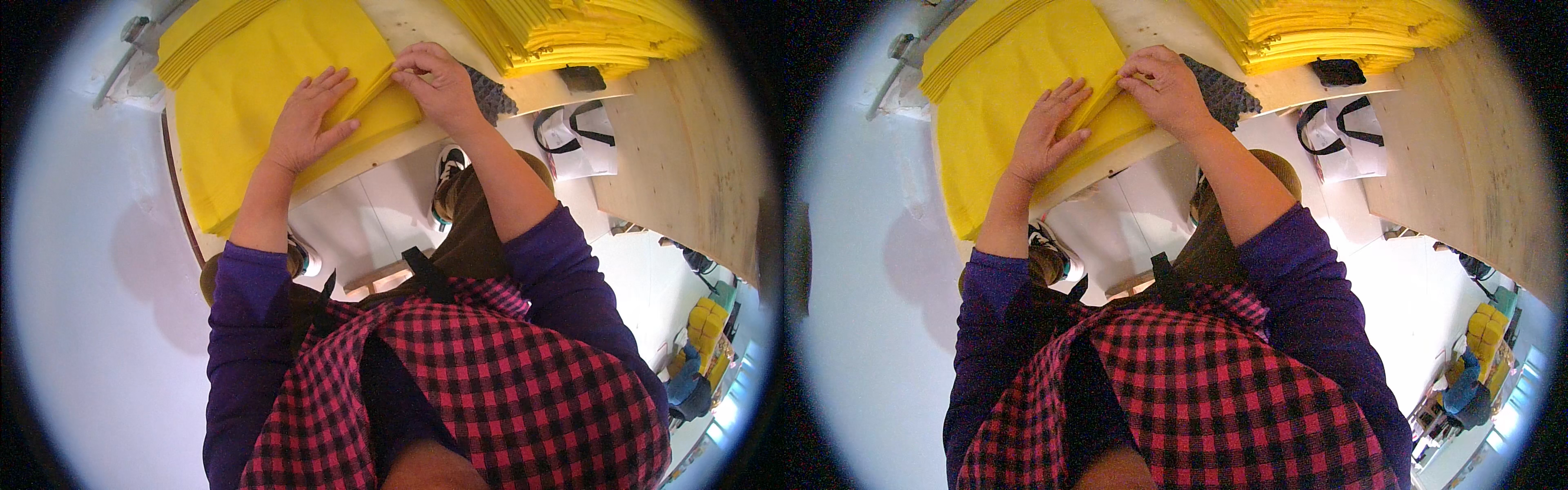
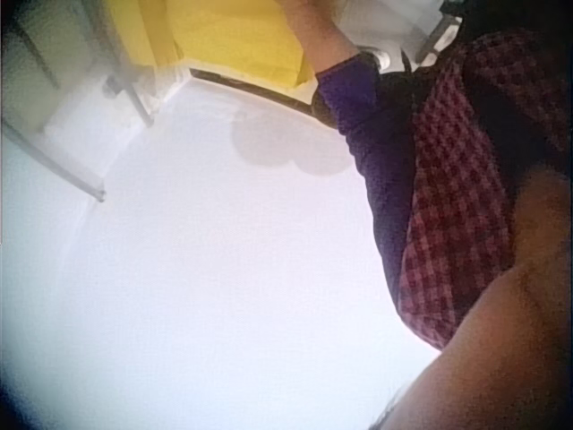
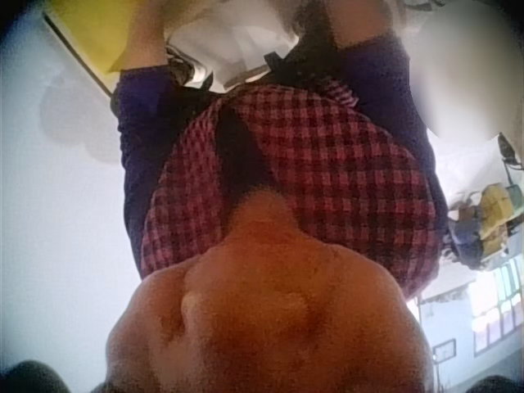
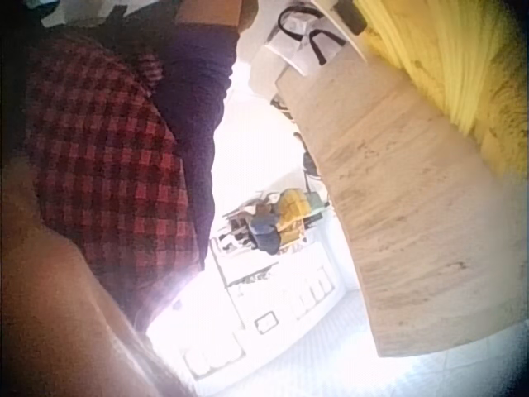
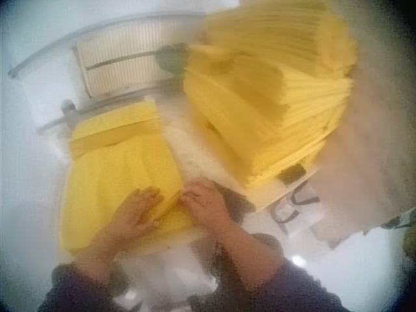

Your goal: The person folds yellow fabric sheets on a white table. They repeatedly fold each sheet in half, smooth the edges, and stack the folded pieces. The person handles the fabric by hand without using tools.

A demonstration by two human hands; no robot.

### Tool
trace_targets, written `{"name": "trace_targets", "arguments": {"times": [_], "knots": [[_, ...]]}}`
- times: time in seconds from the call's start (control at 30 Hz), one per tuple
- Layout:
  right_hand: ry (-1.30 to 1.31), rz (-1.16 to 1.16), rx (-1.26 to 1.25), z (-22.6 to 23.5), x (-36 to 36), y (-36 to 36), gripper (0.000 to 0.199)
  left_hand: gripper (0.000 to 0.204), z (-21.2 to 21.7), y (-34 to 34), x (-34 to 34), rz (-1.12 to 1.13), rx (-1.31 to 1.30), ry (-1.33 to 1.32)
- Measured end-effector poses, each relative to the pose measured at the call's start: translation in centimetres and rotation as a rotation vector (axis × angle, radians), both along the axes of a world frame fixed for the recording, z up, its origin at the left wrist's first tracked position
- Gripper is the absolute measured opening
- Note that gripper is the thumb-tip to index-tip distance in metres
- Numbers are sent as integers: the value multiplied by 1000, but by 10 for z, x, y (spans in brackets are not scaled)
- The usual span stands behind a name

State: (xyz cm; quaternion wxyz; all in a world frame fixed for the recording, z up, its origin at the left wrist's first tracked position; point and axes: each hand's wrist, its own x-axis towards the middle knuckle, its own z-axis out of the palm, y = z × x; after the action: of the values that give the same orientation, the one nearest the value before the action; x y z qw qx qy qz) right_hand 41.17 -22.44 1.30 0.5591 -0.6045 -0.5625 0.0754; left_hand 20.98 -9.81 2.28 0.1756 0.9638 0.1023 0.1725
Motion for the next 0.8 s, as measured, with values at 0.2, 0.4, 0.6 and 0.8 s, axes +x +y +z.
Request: {"name": "trace_targets", "arguments": {"times": [0.2,0.4,0.6,0.8], "knots": [[4,-60,-95,7,-3,-4,40,61,-1,1,0,2,3,0],[-18,-97,-52,13,1,-8,45,57,-2,0,0,13,-39,-16],[-80,-277,-334,18,31,-30,32,56,0,-1,-1,4,-51,-8],[-335,-304,-721,10,42,-46,28,56,2,-2,-2,7,-53,35]]}}
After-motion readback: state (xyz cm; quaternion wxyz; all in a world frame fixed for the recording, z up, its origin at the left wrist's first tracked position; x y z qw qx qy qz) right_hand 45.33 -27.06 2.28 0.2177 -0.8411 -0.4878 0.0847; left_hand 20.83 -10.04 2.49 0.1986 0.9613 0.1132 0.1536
